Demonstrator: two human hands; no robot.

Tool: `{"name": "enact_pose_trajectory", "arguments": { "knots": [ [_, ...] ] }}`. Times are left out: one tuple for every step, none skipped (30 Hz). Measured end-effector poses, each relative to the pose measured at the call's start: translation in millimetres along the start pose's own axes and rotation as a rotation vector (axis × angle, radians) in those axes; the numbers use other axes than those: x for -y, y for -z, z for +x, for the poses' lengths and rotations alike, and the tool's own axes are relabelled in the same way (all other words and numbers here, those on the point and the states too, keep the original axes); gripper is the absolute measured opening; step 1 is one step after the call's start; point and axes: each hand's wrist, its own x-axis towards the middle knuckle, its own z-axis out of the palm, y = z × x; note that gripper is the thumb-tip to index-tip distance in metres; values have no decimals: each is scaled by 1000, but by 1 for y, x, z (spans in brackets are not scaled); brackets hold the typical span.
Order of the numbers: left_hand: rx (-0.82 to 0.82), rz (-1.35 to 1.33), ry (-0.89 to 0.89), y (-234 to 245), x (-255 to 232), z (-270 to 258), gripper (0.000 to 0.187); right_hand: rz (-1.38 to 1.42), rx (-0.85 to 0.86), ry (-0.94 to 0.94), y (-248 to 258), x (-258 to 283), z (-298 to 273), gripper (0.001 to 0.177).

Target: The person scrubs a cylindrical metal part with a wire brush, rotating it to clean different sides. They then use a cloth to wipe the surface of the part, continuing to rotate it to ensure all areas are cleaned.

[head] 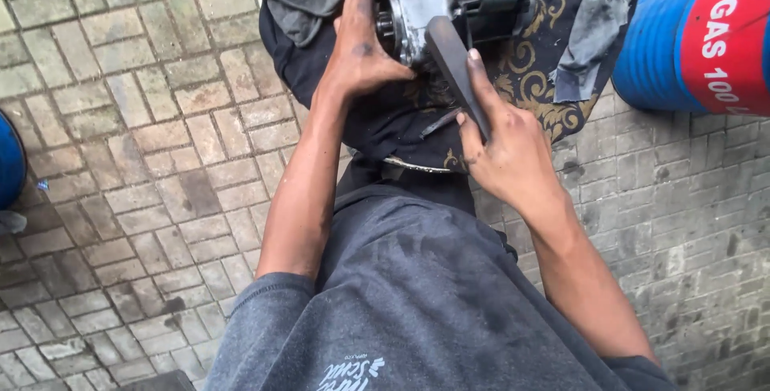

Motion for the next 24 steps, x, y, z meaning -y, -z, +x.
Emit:
{"name": "enact_pose_trajectory", "arguments": {
  "knots": [
    [-1,-1,10,2,-5,-4,107,1,10,-1,-2,3,8,68],
    [-2,-16,8,4,-10,-2,103,-16,37,31,-3,5,17,66],
    [-3,-30,6,5,-16,1,100,-33,64,62,-3,7,26,64],
    [8,-30,2,5,-10,2,100,-29,58,53,-4,10,46,64],
    [-16,-18,-23,4,-4,3,101,-9,12,89,-4,12,66,62],
    [-41,-9,-50,1,1,4,103,6,-36,122,-4,12,85,61],
    [-30,-13,-55,0,-3,3,103,7,-42,112,0,16,84,61],
    [-25,-23,-45,2,-7,3,102,51,9,114,4,22,85,60],
    [-19,-33,-36,5,-10,4,101,95,61,116,8,28,87,59],
    [-22,-38,-40,4,-10,5,101,88,58,116,7,23,73,59],
    [-17,-25,-39,3,-10,6,102,100,46,162,6,18,60,59],
    [-20,-7,-29,5,-9,3,103,114,44,216,3,14,47,58],
    [-31,-8,-24,3,-9,3,103,109,51,223,3,13,33,58],
    [-17,3,19,4,-10,1,105,41,55,104,2,12,19,64],
    [-3,14,63,4,-11,0,107,-29,58,-13,3,9,5,69],
    [-3,16,69,4,-9,-2,107,-26,64,-12,-2,10,16,69],
    [-9,17,68,3,-7,-4,107,9,63,37,-7,10,26,66],
    [-9,15,55,1,-7,0,108,42,49,82,-9,8,36,63],
    [-3,14,49,0,-5,2,108,43,42,77,-13,3,51,63],
    [-16,16,19,-1,-3,2,105,4,7,158,-18,-1,65,65],
    [-29,17,-12,-2,-1,2,103,-36,-27,239,-23,-6,80,68],
    [-26,19,-14,-1,-3,2,103,-33,-31,238,-23,-6,79,68],
    [-24,15,-20,1,-5,1,102,-15,-38,259,-23,-6,78,68],
    [-29,7,-29,2,-6,3,101,-3,-45,285,-22,-7,80,69]
  ]
}}
